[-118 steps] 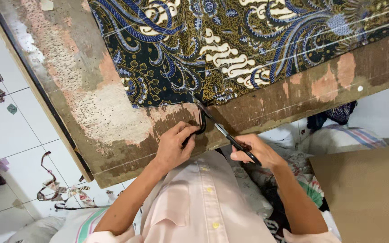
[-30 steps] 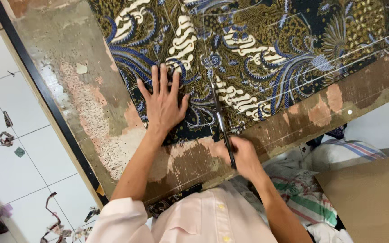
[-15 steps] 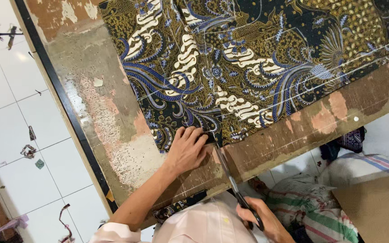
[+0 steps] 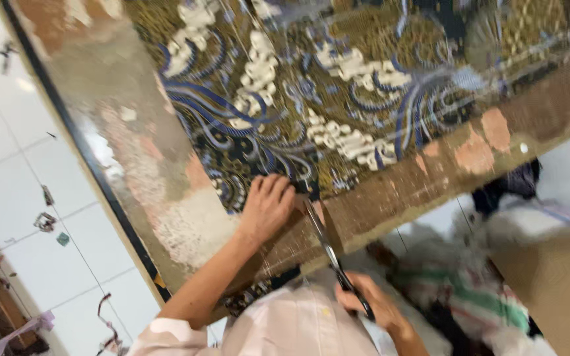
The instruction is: The person aligns and smooths a patterned fabric on a wooden table, then uses scissors to cut along a marked line. The person handles the fabric with both hands and cuts a section from the main piece.
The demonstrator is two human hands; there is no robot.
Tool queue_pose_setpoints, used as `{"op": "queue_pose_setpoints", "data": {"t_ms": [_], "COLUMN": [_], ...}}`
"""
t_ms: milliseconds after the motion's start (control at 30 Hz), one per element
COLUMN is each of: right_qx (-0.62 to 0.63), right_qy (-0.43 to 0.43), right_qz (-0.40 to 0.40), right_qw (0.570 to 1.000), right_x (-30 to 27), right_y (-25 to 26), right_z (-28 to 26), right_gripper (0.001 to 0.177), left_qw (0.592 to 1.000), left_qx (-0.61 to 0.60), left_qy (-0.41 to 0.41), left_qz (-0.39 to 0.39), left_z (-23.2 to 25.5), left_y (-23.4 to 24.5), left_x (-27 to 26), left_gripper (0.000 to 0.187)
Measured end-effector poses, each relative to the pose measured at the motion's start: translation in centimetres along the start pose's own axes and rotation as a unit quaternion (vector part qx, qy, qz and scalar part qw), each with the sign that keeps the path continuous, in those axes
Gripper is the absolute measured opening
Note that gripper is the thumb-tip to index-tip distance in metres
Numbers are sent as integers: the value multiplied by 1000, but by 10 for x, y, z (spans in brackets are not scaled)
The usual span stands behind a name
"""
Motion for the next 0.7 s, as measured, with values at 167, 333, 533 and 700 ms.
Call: {"op": "queue_pose_setpoints", "data": {"t_ms": [167,333,533,700], "right_qx": [-4,9,-12,-19], "right_qy": [36,56,55,46], "right_qz": [28,60,112,126], "right_qw": [999,997,992,991], "right_x": [23,23,33,43], "right_y": [-7,-13,-11,-6], "right_z": [-11,-37,-33,-24], "right_gripper": [33,33,34,32], "left_qw": [1000,998,994,991], "left_qx": [-10,-64,32,3], "left_qy": [6,0,107,124], "left_qz": [18,0,4,-43], "left_z": [-3,-15,-41,-45], "left_y": [-16,-20,-13,-9], "left_x": [-7,3,11,12], "left_gripper": [21,31,44,49]}}
Point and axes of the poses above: each hand's wrist, its own x-axis towards the middle knuckle, its own y-axis out of the back of the hand, z = x × y, the point moved 4 cm from there along x, towards the middle knuckle, and after that the axes turned 13 degrees about -z, right-handed, at the moved point
